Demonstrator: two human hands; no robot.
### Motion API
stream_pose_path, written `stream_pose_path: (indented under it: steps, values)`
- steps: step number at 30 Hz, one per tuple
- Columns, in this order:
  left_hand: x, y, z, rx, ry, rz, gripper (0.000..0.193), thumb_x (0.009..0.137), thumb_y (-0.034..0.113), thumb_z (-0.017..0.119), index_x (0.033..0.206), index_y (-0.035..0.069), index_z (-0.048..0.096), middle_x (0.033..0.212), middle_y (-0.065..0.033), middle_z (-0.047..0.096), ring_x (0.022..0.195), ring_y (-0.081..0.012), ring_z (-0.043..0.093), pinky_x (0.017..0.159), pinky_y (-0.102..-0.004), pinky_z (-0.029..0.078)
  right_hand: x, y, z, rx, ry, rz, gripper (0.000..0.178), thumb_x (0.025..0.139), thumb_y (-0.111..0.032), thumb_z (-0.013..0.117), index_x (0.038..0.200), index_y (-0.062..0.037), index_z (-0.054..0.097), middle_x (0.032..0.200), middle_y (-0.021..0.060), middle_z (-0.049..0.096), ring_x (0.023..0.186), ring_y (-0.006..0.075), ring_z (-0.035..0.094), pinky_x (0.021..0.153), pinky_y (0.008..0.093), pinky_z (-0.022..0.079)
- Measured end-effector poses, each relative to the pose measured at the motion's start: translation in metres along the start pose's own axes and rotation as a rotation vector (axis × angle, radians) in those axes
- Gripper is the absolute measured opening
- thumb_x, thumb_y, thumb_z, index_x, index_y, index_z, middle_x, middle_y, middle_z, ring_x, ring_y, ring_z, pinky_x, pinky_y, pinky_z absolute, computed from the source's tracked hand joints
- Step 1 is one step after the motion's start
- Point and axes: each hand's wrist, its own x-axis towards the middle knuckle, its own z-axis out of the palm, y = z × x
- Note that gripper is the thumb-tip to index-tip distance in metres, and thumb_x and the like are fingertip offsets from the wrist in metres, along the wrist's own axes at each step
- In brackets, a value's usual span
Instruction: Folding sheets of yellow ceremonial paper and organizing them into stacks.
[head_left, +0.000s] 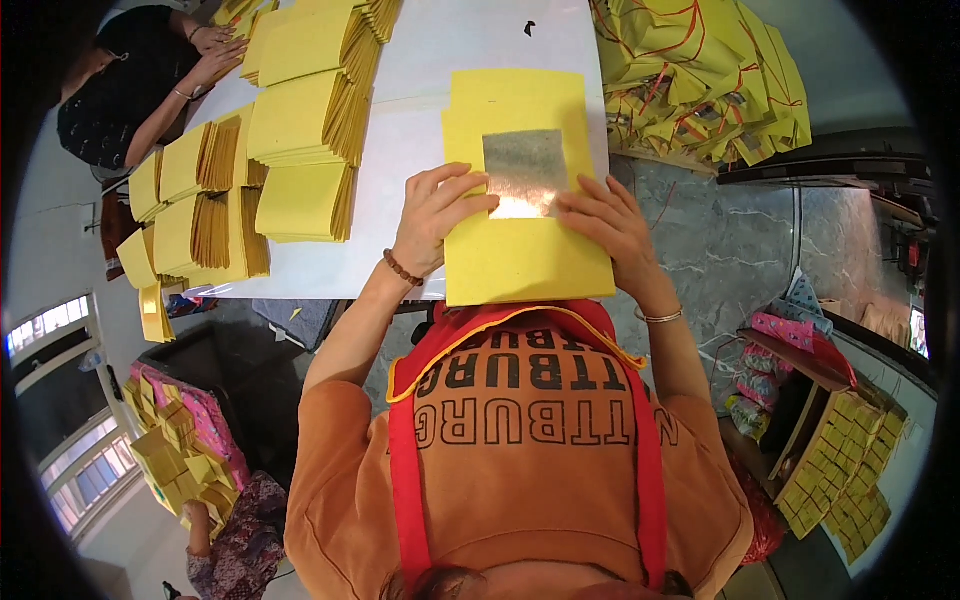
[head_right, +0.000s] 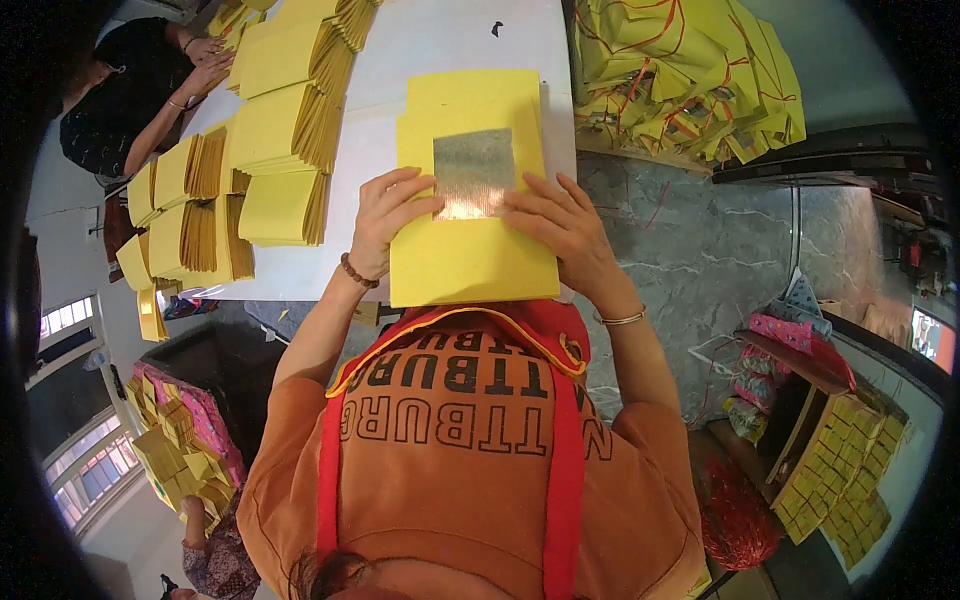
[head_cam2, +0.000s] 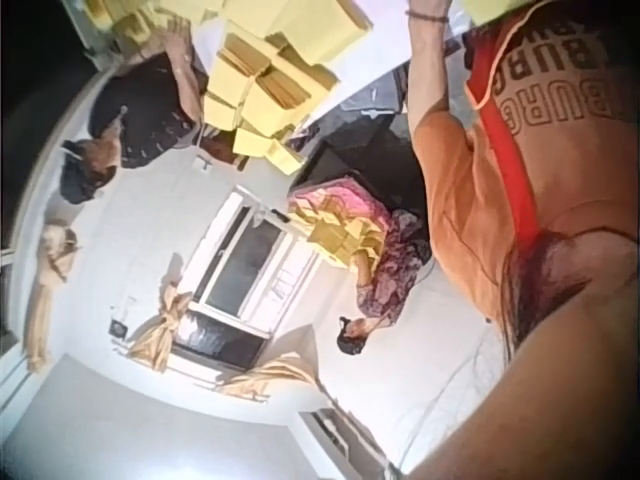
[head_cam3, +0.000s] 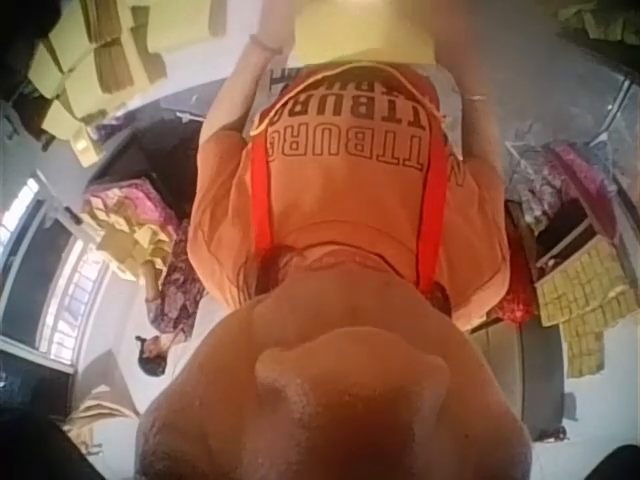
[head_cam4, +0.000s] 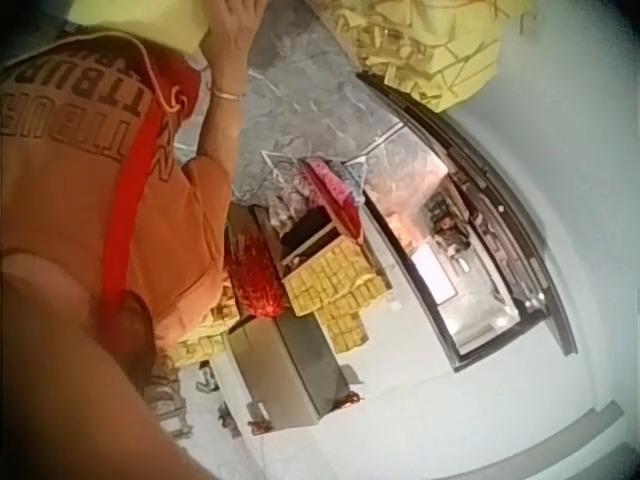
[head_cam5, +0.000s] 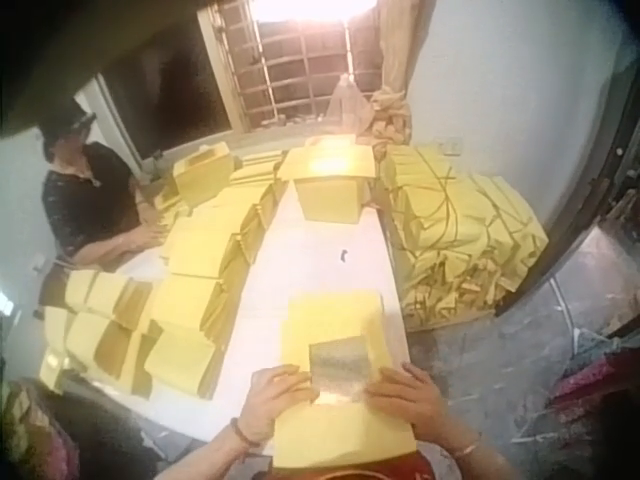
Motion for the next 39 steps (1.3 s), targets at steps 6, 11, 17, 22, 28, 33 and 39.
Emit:
stream_pose_path:
  steps: [6, 11, 17, 22, 28, 33, 39]
  values:
    - [-0.005, 0.002, -0.012, 0.056, -0.218, 0.048, 0.031, 0.073, 0.019, 0.063, 0.103, 0.016, 0.063, 0.113, -0.0026, 0.058, 0.111, -0.0243, 0.047, 0.088, -0.0368, 0.033, 0.002, -0.002, -0.002, 0.068, -0.093, 0.002, 0.022, 0.077, -0.015, 0.058, 0.099, -0.0118, 0.060, 0.107, 0.0028, 0.062, 0.105, 0.0188, 0.056, 0.090, 0.0365, 0.037]
    - [-0.009, 0.004, -0.014, -0.247, -0.196, -0.283, 0.029, 0.080, 0.025, 0.062, 0.105, 0.008, 0.062, 0.108, -0.0074, 0.060, 0.106, -0.0258, 0.049, 0.088, -0.0365, 0.036, 0.017, 0.003, -0.002, 0.163, -0.150, 0.133, 0.021, 0.078, -0.016, 0.061, 0.098, -0.0099, 0.060, 0.097, 0.0054, 0.065, 0.091, 0.0211, 0.060, 0.079, 0.0344, 0.040]
    - [0.002, 0.000, 0.007, -0.548, 0.000, -0.813, 0.035, 0.085, 0.030, 0.059, 0.105, 0.000, 0.059, 0.082, -0.0132, 0.063, 0.070, -0.0176, 0.058, 0.063, -0.0305, 0.046, 0.031, -0.001, 0.021, 0.749, 0.120, 0.654, 0.030, 0.085, -0.019, 0.061, 0.111, -0.0044, 0.055, 0.086, 0.0080, 0.065, 0.071, 0.0149, 0.061, 0.062, 0.0272, 0.045]
    - [0.010, 0.000, 0.014, -0.633, 0.135, -0.861, 0.035, 0.084, 0.027, 0.063, 0.106, 0.000, 0.057, 0.064, -0.0065, 0.060, 0.054, -0.0115, 0.054, 0.050, -0.0266, 0.043, 0.029, -0.004, 0.023, 0.724, 0.321, 0.665, 0.034, 0.084, -0.013, 0.063, 0.116, -0.0041, 0.054, 0.080, 0.0073, 0.064, 0.068, 0.0081, 0.057, 0.061, 0.0229, 0.045]
    - [0.015, -0.006, 0.019, -0.617, 0.146, -0.888, 0.050, 0.082, 0.019, 0.064, 0.124, 0.003, 0.041, 0.059, -0.0049, 0.058, 0.047, -0.0101, 0.052, 0.043, -0.0256, 0.040, 0.033, 0.007, 0.031, 0.589, 0.225, 0.787, 0.029, 0.085, -0.012, 0.060, 0.113, -0.0033, 0.059, 0.067, 0.0021, 0.053, 0.060, 0.0076, 0.047, 0.055, 0.0233, 0.040]
    - [0.026, -0.002, 0.014, -0.686, 0.186, -0.921, 0.065, 0.081, 0.013, 0.064, 0.134, 0.007, 0.027, 0.057, -0.0048, 0.057, 0.047, -0.0098, 0.051, 0.043, -0.0250, 0.040, 0.039, 0.004, 0.037, 0.528, 0.310, 0.749, 0.030, 0.085, -0.013, 0.060, 0.114, -0.0043, 0.059, 0.067, 0.0020, 0.052, 0.059, 0.0078, 0.045, 0.055, 0.0236, 0.040]
    - [0.027, 0.002, 0.012, -0.509, 0.130, -0.928, 0.072, 0.081, 0.014, 0.063, 0.139, 0.009, 0.020, 0.052, -0.0026, 0.050, 0.043, -0.0122, 0.048, 0.041, -0.0281, 0.037, 0.042, 0.004, 0.041, 0.498, 0.342, 0.796, 0.030, 0.085, -0.014, 0.059, 0.113, -0.0045, 0.060, 0.066, 0.0034, 0.054, 0.059, 0.0082, 0.046, 0.055, 0.0243, 0.040]
